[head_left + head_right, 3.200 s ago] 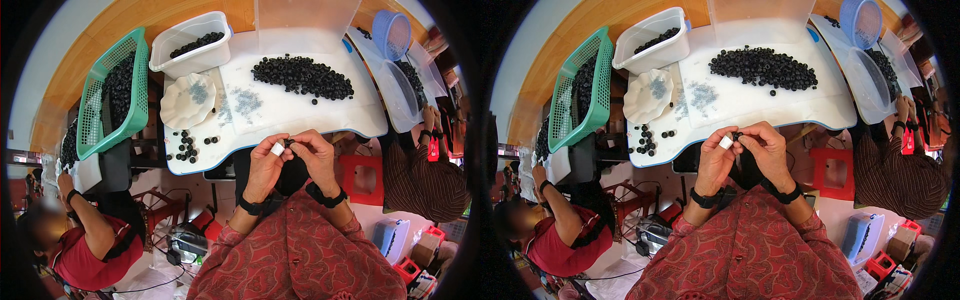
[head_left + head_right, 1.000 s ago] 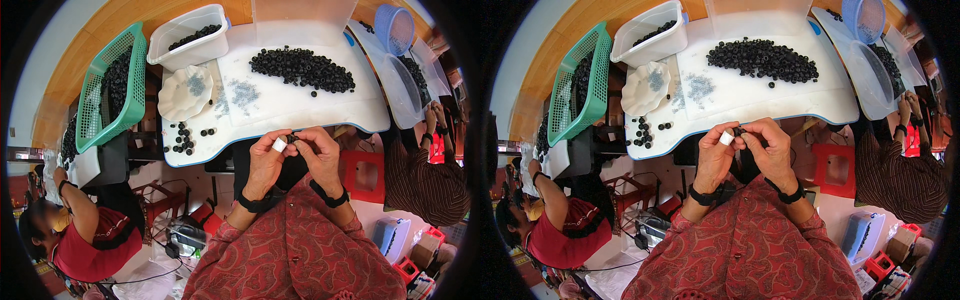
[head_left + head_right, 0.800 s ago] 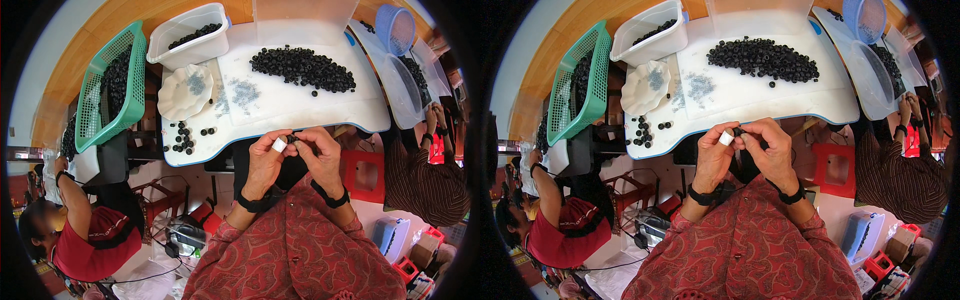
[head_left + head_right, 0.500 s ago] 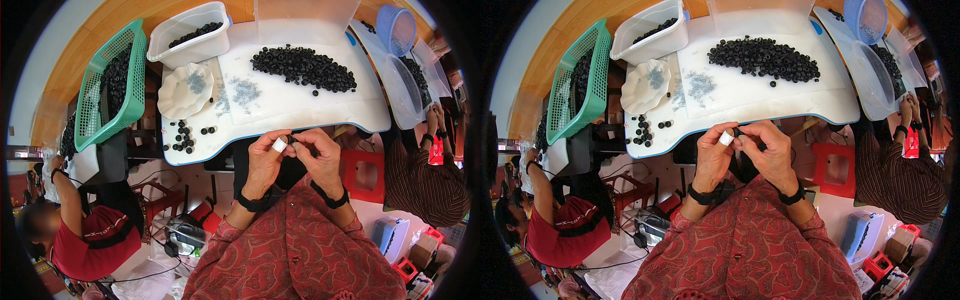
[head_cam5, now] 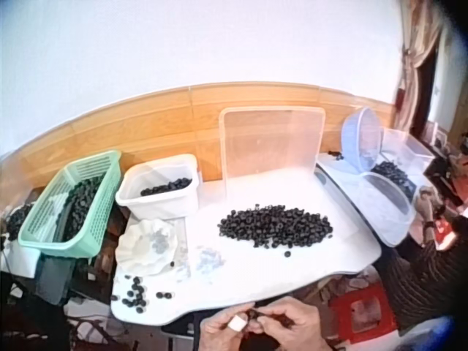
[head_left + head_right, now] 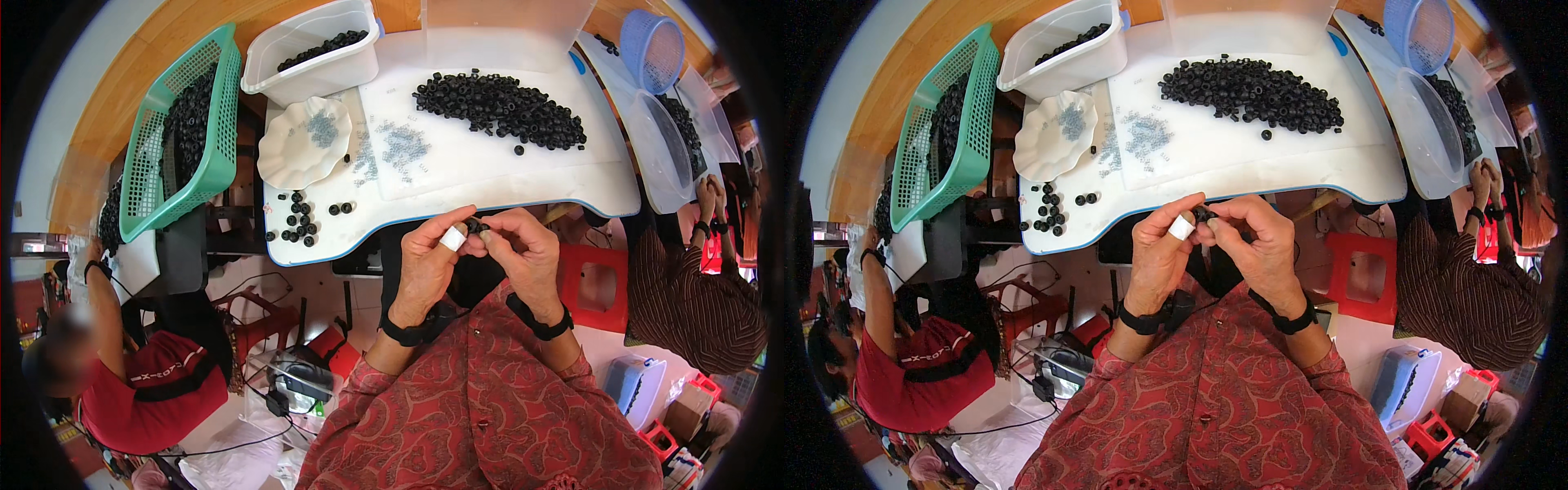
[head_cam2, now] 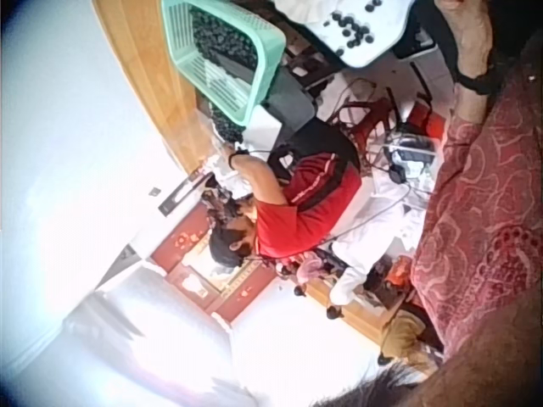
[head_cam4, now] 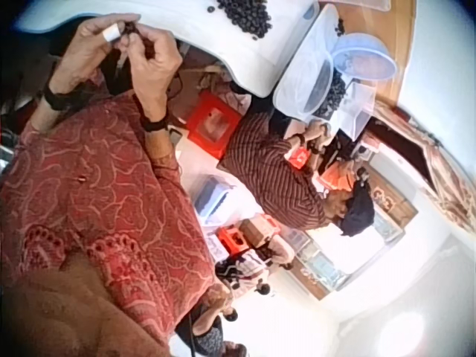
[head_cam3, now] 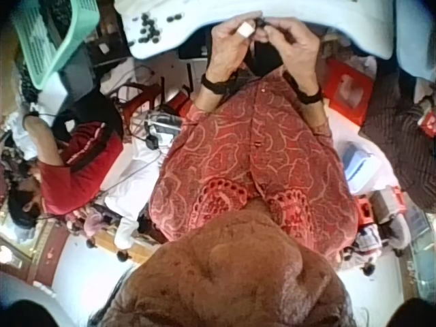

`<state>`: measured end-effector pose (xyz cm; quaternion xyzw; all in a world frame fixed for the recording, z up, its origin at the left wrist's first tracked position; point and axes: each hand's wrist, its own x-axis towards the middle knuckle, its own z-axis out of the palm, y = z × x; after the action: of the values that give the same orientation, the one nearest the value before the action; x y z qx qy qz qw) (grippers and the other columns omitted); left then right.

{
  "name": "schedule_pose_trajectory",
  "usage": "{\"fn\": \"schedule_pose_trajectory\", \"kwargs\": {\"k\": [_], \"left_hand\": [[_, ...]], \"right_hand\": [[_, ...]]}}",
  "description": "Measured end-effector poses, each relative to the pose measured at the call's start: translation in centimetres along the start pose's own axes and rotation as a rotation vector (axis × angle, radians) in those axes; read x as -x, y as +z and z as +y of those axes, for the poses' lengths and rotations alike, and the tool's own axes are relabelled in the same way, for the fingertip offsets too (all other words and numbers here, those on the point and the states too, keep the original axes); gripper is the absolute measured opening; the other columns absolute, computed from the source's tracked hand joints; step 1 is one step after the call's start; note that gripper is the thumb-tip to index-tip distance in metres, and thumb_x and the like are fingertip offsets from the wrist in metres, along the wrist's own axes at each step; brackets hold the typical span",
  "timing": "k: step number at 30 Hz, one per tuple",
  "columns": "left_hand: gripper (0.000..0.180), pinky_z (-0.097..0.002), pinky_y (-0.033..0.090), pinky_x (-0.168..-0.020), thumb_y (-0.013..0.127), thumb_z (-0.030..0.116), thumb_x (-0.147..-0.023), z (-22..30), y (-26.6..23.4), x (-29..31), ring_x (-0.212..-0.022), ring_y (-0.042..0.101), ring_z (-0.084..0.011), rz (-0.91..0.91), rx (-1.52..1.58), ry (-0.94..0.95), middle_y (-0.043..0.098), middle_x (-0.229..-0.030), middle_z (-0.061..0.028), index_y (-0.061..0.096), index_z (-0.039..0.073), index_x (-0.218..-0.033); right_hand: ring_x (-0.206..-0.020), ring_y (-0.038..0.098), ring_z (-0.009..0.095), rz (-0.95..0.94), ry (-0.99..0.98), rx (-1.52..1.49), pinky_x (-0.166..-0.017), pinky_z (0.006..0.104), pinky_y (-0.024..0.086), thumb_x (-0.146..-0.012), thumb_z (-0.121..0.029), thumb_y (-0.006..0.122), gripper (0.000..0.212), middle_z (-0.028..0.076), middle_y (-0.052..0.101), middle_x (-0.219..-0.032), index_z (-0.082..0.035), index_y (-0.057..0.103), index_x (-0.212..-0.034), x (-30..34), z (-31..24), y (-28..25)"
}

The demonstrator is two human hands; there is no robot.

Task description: Assembling small plastic components by inserting black pieces into white caps.

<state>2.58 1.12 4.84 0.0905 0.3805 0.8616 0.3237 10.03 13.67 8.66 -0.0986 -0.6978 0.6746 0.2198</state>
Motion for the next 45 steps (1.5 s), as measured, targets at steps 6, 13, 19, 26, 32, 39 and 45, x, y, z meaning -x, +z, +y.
{"fn": "schedule_pose_trajectory", "kwargs": {"k": [6,13,19,26,32,39,45], "left_hand": [[0.024,-0.0282,0.057,-0.073,0.054,0.004,-0.095,-0.1,-0.2,-0.1,-0.078,0.066,-0.015,-0.016,-0.01,0.01,0.064,-0.089,-0.006,0.062,-0.003,-0.116],[0.023,-0.0273,0.054,-0.07,0.055,0.003,-0.094,-0.4,-0.5,-0.1,-0.075,0.063,-0.0132,-0.016,0.023,-0.003,0.064,-0.089,-0.0062,0.061,-0.003,-0.115],[0.024,-0.0275,0.055,-0.068,0.054,0.004,-0.095,-0.6,-0.8,-0.3,-0.074,0.063,-0.0136,0.006,0.233,-0.097,0.064,-0.089,-0.0074,0.06,-0.003,-0.116],[0.025,-0.0288,0.057,-0.067,0.054,0.005,-0.094,-1.5,-1.7,-0.5,-0.075,0.066,-0.0134,-0.008,0.504,-0.206,0.067,-0.095,-0.0105,0.059,-0.004,-0.117],[0.021,-0.0283,0.058,-0.066,0.056,0.008,-0.094,-1.6,-1.7,-0.5,-0.074,0.067,-0.0138,-0.014,0.447,-0.192,0.067,-0.097,-0.0106,0.06,-0.002,-0.112],[0.02,-0.0275,0.059,-0.067,0.059,0.008,-0.093,-1.5,-1.5,-0.4,-0.076,0.067,-0.0139,0.012,0.405,-0.164,0.067,-0.098,-0.0096,0.061,-0.002,-0.11],[0.019,-0.027,0.059,-0.069,0.058,0.007,-0.093,-1.3,-1.5,-0.4,-0.079,0.067,-0.014,-0.001,0.381,-0.14,0.066,-0.101,-0.0102,0.061,-0.002,-0.11]], "right_hand": [[-0.082,0.068,0.014,0.003,-0.041,0.032,-0.072,0.0245,0.057,-0.088,0.007,0.057,0.013,0.008,0.064,-0.093,0.004,0.06,-0.101,0.1,0.0,0.2],[-0.078,0.064,0.01,0.008,-0.047,0.015,-0.069,0.0234,0.054,-0.089,0.007,0.058,0.013,0.007,0.063,-0.091,0.004,0.06,-0.101,0.1,0.5,0.6],[-0.078,0.063,0.01,0.03,-0.06,0.083,-0.068,0.0222,0.053,-0.088,0.005,0.061,0.012,0.005,0.062,-0.092,0.003,0.062,-0.1,0.1,0.5,0.7],[-0.082,0.062,0.008,0.073,-0.021,0.039,-0.071,0.021,0.051,-0.087,0.002,0.064,0.013,0.004,0.062,-0.093,0.002,0.064,-0.1,0.1,1.0,0.9],[-0.08,0.062,0.008,0.077,-0.078,0.133,-0.069,0.0205,0.05,-0.087,0.003,0.063,0.012,0.004,0.061,-0.092,0.002,0.064,-0.099,-0.1,1.5,0.6],[-0.08,0.063,0.008,0.063,-0.052,0.138,-0.069,0.0203,0.05,-0.088,0.002,0.062,0.011,0.004,0.061,-0.091,0.003,0.064,-0.098,-0.3,0.9,0.9],[-0.079,0.063,0.008,0.058,-0.041,0.115,-0.069,0.0203,0.05,-0.088,0.002,0.062,0.01,0.004,0.061,-0.09,0.002,0.064,-0.098,-0.3,0.9,1.0]]}}
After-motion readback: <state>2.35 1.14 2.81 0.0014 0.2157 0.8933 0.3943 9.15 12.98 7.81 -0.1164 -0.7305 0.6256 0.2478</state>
